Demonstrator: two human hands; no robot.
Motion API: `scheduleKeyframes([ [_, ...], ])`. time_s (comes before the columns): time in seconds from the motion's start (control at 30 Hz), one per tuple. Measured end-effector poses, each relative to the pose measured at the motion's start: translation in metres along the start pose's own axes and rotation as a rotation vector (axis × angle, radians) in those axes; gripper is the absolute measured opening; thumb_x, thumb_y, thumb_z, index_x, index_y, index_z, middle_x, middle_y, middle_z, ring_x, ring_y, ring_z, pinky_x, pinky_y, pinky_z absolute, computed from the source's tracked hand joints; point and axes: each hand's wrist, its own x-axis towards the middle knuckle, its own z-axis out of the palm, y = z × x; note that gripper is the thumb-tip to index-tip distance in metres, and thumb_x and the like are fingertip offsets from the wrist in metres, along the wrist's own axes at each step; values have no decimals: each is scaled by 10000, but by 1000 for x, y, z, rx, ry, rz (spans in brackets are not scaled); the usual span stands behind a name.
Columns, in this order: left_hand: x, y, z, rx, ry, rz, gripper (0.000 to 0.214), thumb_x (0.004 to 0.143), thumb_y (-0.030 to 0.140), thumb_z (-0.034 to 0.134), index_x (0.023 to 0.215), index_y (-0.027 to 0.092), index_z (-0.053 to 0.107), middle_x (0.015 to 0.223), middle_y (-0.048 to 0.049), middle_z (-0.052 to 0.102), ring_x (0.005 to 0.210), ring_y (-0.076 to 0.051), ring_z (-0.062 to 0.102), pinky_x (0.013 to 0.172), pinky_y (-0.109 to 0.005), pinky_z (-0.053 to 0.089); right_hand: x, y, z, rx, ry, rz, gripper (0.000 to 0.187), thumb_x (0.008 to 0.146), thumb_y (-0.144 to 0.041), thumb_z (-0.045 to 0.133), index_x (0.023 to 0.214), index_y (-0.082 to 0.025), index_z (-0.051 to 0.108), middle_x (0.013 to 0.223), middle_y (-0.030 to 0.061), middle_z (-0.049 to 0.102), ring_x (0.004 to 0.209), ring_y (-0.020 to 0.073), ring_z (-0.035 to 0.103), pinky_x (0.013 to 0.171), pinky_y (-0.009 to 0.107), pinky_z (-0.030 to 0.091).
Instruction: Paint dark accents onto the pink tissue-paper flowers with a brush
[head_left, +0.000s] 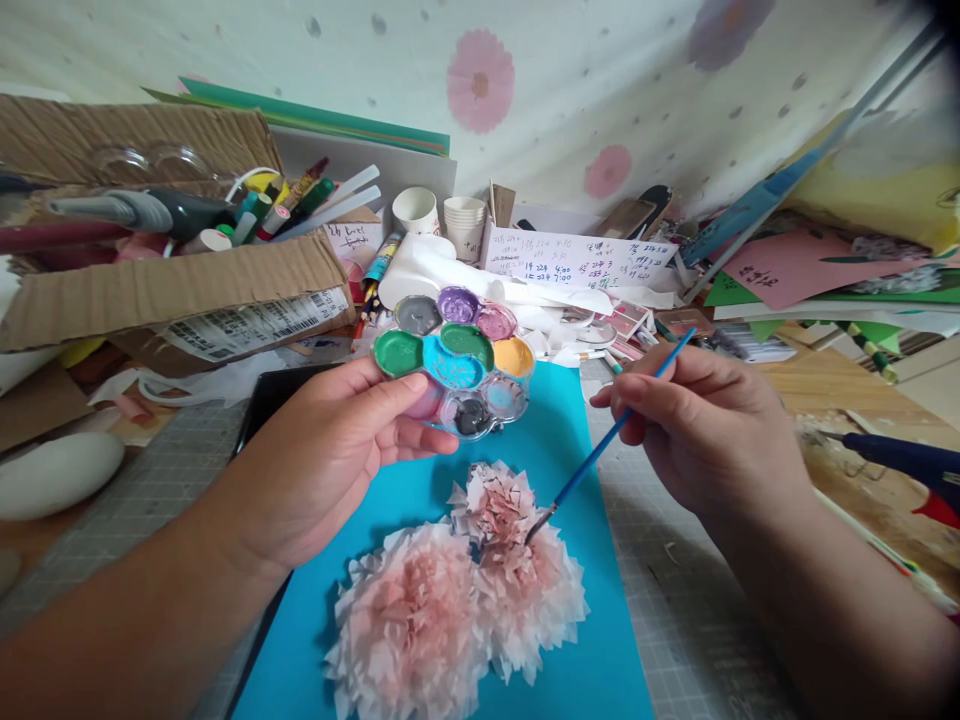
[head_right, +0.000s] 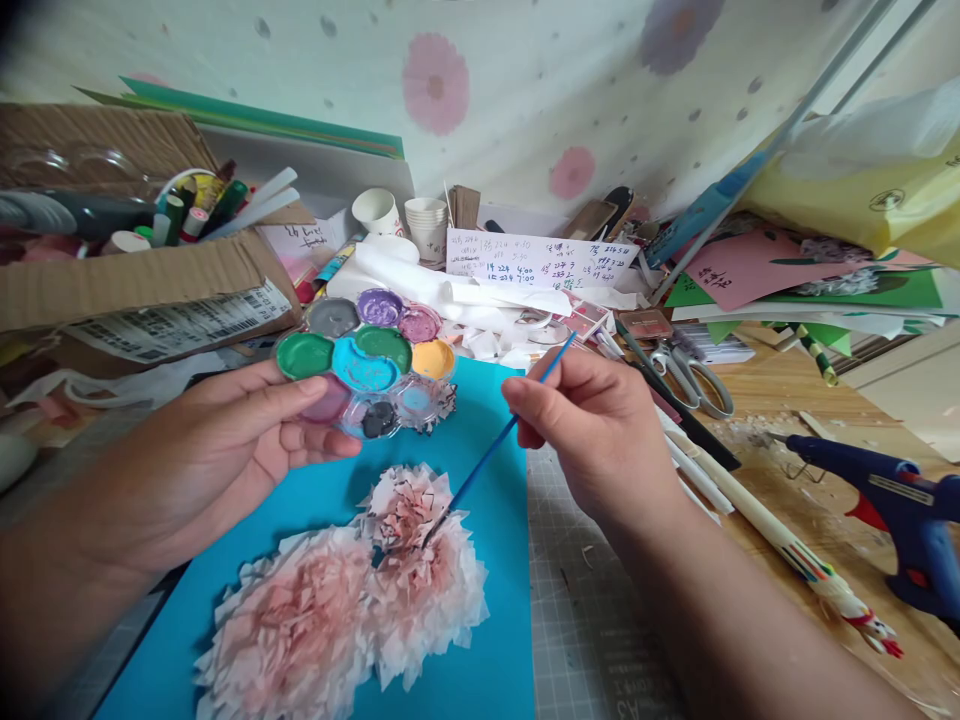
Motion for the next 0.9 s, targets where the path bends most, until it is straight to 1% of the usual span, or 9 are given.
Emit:
scheduleKeyframes([
  [0.13, 0, 0, 0, -5, 1, 2, 77, 826, 271, 751, 787, 205, 753, 761, 5, 770, 677, -191, 713, 658, -338, 586, 0, 0, 1, 35, 20, -13, 230, 772, -318, 832, 601, -242, 698, 471, -51, 614, 466, 112, 555, 518, 261, 448],
  [0.27, -1, 0, -1, 8, -3, -1, 73, 838, 268, 738, 809, 206, 764, 766, 10, 765, 668, -184, 713, 652, -329, 590, -3, 1, 5, 9, -34, 40, 247, 738, -393, 855, 617, -226, 720, 528, -23, 666, 465, 107, 554, 480, 244, 425],
  [0.33, -1, 0, 0, 14, -6, 6, 82, 841, 271, 733, 815, 201, 769, 765, 8, 760, 662, -179, 712, 641, -314, 595, -4, 1, 5, -3, -45, 37, 260, 732, -410, 857, 618, -219, 722, 558, -11, 684, 473, 109, 559, 471, 240, 423],
  [0.47, 1, -2, -2, 14, -18, 25, 73, 837, 266, 733, 809, 210, 771, 769, 11, 754, 665, -177, 717, 639, -312, 613, -6, -1, 4, -24, -9, -30, 233, 772, -374, 838, 631, -231, 718, 558, -17, 675, 514, 117, 577, 496, 236, 435],
  [0.57, 4, -5, -5, 15, -43, 35, 73, 831, 284, 729, 814, 225, 769, 781, 12, 756, 666, -177, 720, 629, -315, 620, -8, -2, 3, -49, -67, -104, 203, 804, -351, 816, 662, -241, 721, 576, -16, 673, 587, 138, 617, 490, 232, 442],
  [0.67, 6, -7, -6, 31, -37, 32, 85, 831, 297, 725, 832, 226, 770, 801, 9, 758, 668, -171, 720, 634, -309, 623, -11, -3, 4, -113, -137, -181, 210, 830, -320, 797, 655, -241, 712, 609, -19, 679, 639, 138, 630, 520, 234, 461],
  [0.77, 6, -7, -6, 44, -32, 29, 86, 826, 300, 729, 838, 225, 770, 802, 7, 756, 664, -172, 723, 634, -307, 625, -11, -5, 3, -104, -107, -208, 184, 834, -290, 795, 676, -247, 711, 600, -35, 667, 627, 131, 624, 542, 245, 469],
  [0.83, 6, -6, -6, 44, -30, 24, 92, 824, 305, 731, 841, 224, 769, 804, 5, 753, 663, -173, 723, 632, -307, 625, -11, -6, 3, -67, -74, -222, 162, 842, -280, 788, 702, -251, 714, 596, -43, 664, 617, 131, 618, 588, 265, 493],
  [0.9, 5, -6, -7, 42, -27, 24, 101, 822, 310, 733, 852, 222, 770, 808, 2, 750, 659, -171, 721, 629, -304, 624, -13, -7, 4, -65, -76, -260, 163, 858, -272, 772, 708, -247, 713, 610, -45, 672, 618, 130, 616, 689, 299, 525],
])
